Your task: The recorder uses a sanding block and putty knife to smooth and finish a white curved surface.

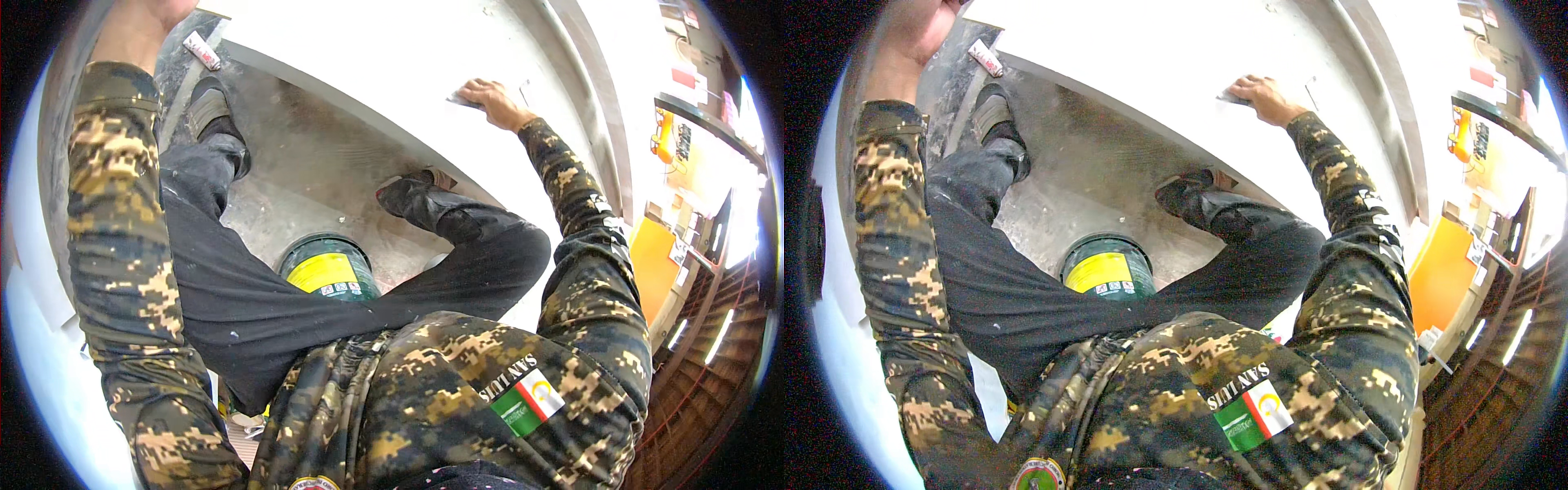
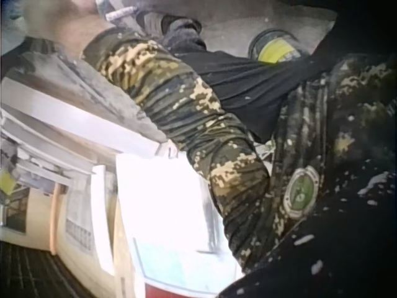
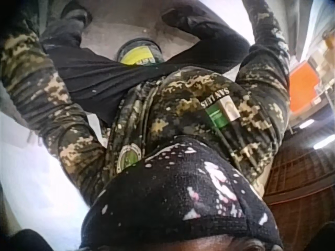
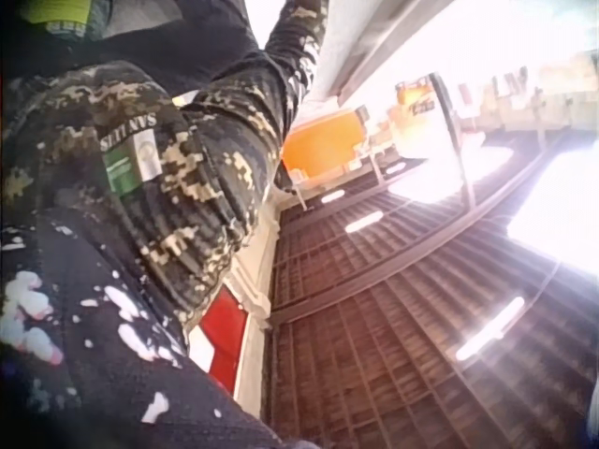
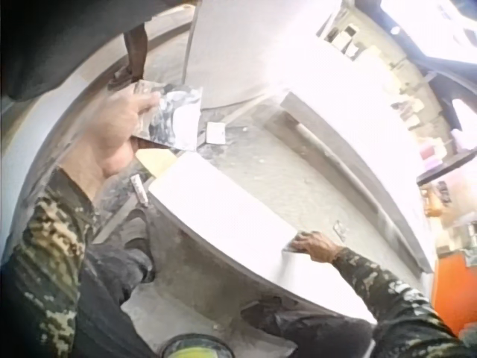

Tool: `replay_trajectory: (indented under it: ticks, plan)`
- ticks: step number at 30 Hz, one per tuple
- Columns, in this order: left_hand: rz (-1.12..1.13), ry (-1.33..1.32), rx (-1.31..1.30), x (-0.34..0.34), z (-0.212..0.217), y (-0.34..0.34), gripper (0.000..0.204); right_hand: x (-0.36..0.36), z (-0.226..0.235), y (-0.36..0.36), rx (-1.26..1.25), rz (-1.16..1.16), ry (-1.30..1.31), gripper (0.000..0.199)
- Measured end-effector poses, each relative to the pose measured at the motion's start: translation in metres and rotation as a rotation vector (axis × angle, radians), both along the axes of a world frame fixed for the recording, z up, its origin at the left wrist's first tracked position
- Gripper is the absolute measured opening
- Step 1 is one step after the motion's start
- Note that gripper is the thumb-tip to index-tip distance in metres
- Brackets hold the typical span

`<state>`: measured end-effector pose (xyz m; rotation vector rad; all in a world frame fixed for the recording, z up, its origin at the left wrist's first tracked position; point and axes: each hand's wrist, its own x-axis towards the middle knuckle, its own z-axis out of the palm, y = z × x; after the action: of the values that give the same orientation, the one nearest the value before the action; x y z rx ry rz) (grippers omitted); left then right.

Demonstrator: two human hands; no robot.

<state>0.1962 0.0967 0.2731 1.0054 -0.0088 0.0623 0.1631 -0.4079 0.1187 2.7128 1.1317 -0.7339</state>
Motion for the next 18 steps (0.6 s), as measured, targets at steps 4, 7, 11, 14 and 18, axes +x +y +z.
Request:
replay_trajectory:
  ticks: [4,7,11,14,18]
  plan:
    - [0.049,0.041,0.02,-0.008,-0.004,0.009,0.014,-0.002,0.025,0.042,-0.422,-0.093,0.332,0.047]
    - [-0.127,0.078,-0.323,0.059,-0.062,0.067,0.012,0.014,-0.001,0.075,0.283,-0.087,0.052,0.051]
    - [0.062,0.017,0.018,0.0,-0.003,-0.009,0.01,0.028,-0.032,0.169,0.673,-0.014,-0.176,0.04]
    - [0.013,-0.018,0.023,0.013,-0.004,0.01,0.01,0.042,-0.04,0.198,0.647,-0.023,-0.284,0.045]
    - [0.037,-0.073,0.071,0.009,-0.019,0.032,0.01,0.002,-0.042,0.164,0.396,-0.051,-0.276,0.053]
